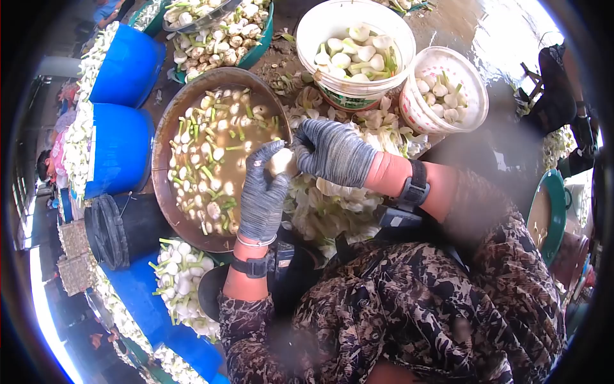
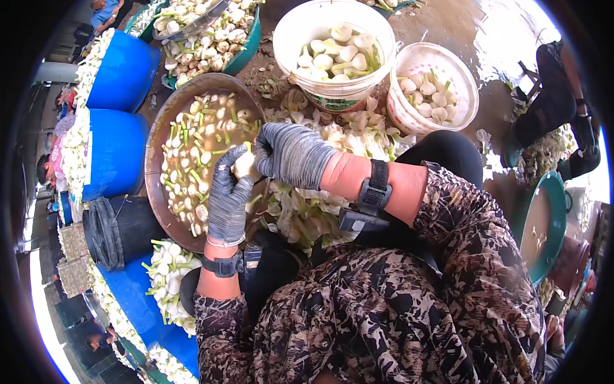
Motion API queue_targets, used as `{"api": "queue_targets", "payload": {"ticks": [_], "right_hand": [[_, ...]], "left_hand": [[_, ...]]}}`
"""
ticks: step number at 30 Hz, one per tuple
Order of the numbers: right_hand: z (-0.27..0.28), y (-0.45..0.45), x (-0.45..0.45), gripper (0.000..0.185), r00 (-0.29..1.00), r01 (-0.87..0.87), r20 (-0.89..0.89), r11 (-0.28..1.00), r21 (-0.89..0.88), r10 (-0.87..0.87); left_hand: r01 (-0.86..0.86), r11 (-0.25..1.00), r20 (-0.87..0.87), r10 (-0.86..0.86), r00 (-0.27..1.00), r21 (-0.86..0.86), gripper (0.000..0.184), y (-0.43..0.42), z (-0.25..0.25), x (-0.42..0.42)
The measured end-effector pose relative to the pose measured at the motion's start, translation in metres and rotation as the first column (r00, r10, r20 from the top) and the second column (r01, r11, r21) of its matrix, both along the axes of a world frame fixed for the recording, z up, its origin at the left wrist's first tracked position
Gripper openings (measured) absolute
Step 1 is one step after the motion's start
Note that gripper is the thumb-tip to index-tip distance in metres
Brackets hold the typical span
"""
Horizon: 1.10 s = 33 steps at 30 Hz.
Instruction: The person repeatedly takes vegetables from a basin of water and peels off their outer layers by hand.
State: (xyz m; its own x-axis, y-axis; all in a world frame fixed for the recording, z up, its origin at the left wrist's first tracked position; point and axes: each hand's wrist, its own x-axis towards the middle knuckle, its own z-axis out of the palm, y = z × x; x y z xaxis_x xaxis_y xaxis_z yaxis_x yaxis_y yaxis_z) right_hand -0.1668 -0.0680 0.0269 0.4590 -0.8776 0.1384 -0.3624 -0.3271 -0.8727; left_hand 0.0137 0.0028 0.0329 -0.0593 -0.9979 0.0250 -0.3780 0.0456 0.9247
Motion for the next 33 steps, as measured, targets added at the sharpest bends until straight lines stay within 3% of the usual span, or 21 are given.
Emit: {"api": "queue_targets", "payload": {"ticks": [2, 3, 4, 5, 7, 8, 9, 10, 12, 13, 14, 15, 17, 18, 23, 25, 26, 28, 31, 33], "right_hand": [[-0.004, -0.003, 0.003, 0.021, 1.0, 0.026, -0.017, 0.998, 0.051, -0.025], [-0.007, -0.007, 0.003, 0.021, 0.998, 0.054, -0.034, 0.994, 0.099, -0.051], [-0.02, -0.014, 0.002, 0.021, 0.996, 0.083, -0.037, 0.995, 0.06, -0.08], [-0.025, -0.021, -0.002, 0.021, 0.996, 0.082, -0.033, 0.995, 0.059, -0.081], [-0.029, -0.03, -0.009, 0.021, 0.965, 0.142, -0.223, 0.99, -0.013, -0.142], [-0.031, -0.036, -0.01, 0.02, 0.933, 0.125, -0.326, 0.986, -0.107, -0.154], [-0.032, -0.037, -0.016, 0.019, 0.893, 0.156, -0.419, 0.986, -0.05, -0.163], [-0.028, -0.035, -0.018, 0.019, 0.927, 0.165, -0.319, 0.978, -0.125, -0.197], [-0.024, -0.03, -0.018, 0.019, 0.951, 0.18, -0.217, 0.964, -0.195, -0.221], [-0.013, -0.026, -0.015, 0.019, 0.987, 0.107, -0.087, 0.959, -0.263, -0.134], [-0.003, -0.021, -0.012, 0.019, 0.999, 0.046, 0.038, 0.94, -0.337, -0.035], [0.005, -0.014, -0.01, 0.02, 0.997, -0.019, 0.069, 0.968, -0.251, 0.038], [0.012, -0.003, -0.006, 0.019, 0.995, -0.099, -0.03, 0.95, -0.296, 0.094], [0.012, 0.002, -0.004, 0.017, 0.994, -0.102, -0.061, 0.944, -0.313, 0.087], [0.013, 0.009, -0.003, 0.014, 0.987, -0.114, -0.14, 0.96, -0.254, 0.08], [0.01, 0.011, -0.001, 0.017, 0.991, -0.066, -0.119, 0.992, -0.107, 0.054], [0.008, 0.01, 0.001, 0.017, 0.991, -0.062, -0.12, 0.993, -0.103, 0.05], [0.002, 0.006, 0.002, 0.02, 0.993, -0.109, -0.026, 0.978, 0.18, 0.115], [-0.01, 0.007, 0.003, 0.023, 0.988, -0.141, 0.108, 0.932, 0.333, 0.111], [-0.012, 0.008, 0.002, 0.023, 0.993, -0.116, 0.051, 0.962, 0.247, 0.107]], "left_hand": [[-0.023, 0.995, -0.164, 0.038, 0.986, 0.096, 0.05, 0.002, 0.007, 0.0], [-0.025, 0.995, -0.161, 0.04, 0.986, 0.095, 0.05, 0.003, 0.006, 0.002], [0.022, 0.987, -0.506, 0.063, 0.86, 0.161, 0.049, 0.003, 0.003, 0.003], [0.091, 0.975, -0.779, 0.105, 0.619, 0.204, 0.049, 0.002, -0.001, 0.005], [0.05, 0.979, -0.78, 0.125, 0.612, 0.197, 0.053, -0.001, -0.005, 0.011], [0.1, 0.976, -0.841, 0.113, 0.529, 0.194, 0.053, -0.002, -0.005, 0.014], [0.149, 0.971, -0.892, 0.102, 0.44, 0.185, 0.054, -0.003, -0.005, 0.018], [0.169, 0.97, -0.92, 0.102, 0.379, 0.177, 0.056, -0.003, -0.008, 0.02], [0.16, 0.97, -0.912, 0.108, 0.396, 0.184, 0.054, -0.001, -0.014, 0.021], [0.155, 0.969, -0.904, 0.113, 0.412, 0.192, 0.052, -0.001, -0.016, 0.02], [0.125, 0.974, -0.837, 0.095, 0.539, 0.191, 0.056, -0.002, -0.016, 0.016], [0.131, 0.972, -0.838, 0.096, 0.538, 0.196, 0.056, -0.002, -0.016, 0.014], [0.027, 0.972, -0.592, 0.119, 0.797, 0.232, 0.066, -0.002, -0.016, 0.011], [0.034, 0.968, -0.563, 0.117, 0.818, 0.25, 0.075, -0.003, -0.018, 0.009], [0.021, 0.974, -0.452, 0.085, 0.888, 0.225, 0.076, 0.003, -0.014, 0.007], [0.036, 0.984, -0.238, 0.006, 0.971, 0.173, 0.078, 0.004, -0.009, 0.005], [0.04, 0.983, -0.239, 0.003, 0.971, 0.177, 0.078, 0.005, -0.007, 0.004], [0.062, 0.997, -0.082, -0.057, 0.995, 0.055, 0.079, 0.005, -0.005, 0.002], [0.131, 0.99, -0.158, -0.121, 0.98, 0.05, 0.071, 0.006, -0.005, 0.005], [0.116, 0.993, -0.163, -0.108, 0.981, 0.037, 0.064, 0.004, -0.007, 0.002]]}}
